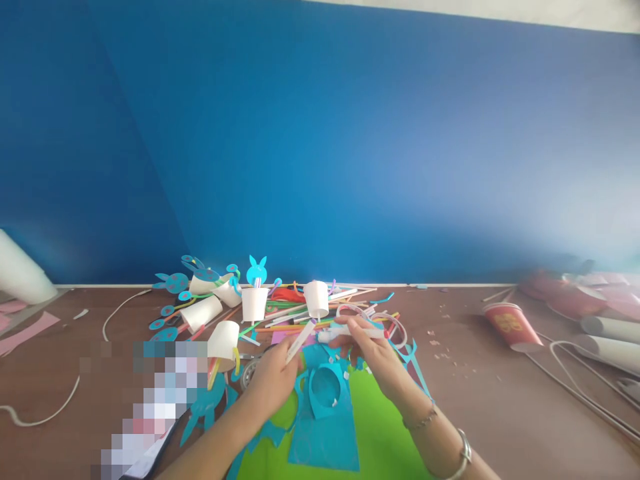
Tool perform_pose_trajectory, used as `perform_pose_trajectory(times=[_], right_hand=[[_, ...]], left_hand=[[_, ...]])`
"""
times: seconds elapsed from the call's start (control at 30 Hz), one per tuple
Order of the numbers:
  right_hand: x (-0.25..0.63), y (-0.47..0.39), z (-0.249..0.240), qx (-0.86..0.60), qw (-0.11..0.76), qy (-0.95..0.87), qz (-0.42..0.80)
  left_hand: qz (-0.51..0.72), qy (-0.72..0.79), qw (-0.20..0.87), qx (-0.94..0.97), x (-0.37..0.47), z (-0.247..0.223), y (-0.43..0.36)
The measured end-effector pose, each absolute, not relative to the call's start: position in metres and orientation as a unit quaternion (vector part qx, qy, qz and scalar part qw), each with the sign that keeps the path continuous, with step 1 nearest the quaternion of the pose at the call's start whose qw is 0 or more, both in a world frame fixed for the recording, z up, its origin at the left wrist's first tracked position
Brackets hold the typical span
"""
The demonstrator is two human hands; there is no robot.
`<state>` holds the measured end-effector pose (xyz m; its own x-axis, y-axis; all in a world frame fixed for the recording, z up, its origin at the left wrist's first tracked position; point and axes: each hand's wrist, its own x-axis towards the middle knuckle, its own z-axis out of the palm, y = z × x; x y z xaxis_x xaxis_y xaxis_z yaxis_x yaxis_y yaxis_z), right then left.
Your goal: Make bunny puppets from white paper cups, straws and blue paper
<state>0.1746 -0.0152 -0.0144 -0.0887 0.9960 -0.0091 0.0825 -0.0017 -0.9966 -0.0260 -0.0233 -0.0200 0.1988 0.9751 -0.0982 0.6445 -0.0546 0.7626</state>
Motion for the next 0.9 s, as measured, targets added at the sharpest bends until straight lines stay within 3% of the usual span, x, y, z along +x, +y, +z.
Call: perform_pose_trajectory(times=[0.3,0.47,0.7,0.8,0.9], right_hand=[[0.173,-0.031,-0.047,-0.441,0.280,-0.828,0.206],[0.170,-0.031,-0.058,-0.448,0.243,-0.847,0.152],[0.173,-0.032,-0.059,-0.445,0.300,-0.828,0.163],[0.176,-0.030,-0.064,-0.461,0.339,-0.804,0.163],[0.179,-0.027,-0.070,-0.486,0.373,-0.777,0.143]], left_hand=[[0.273,0.567,0.324,0.706,-0.019,-0.043,-0.027],[0.338,0.527,0.341,0.702,-0.013,-0.049,-0.034],[0.356,0.533,0.452,0.621,-0.016,-0.051,-0.028],[0.318,0.544,0.433,0.645,-0.018,-0.038,-0.030],[0.228,0.544,0.342,0.731,-0.020,-0.031,-0.041]])
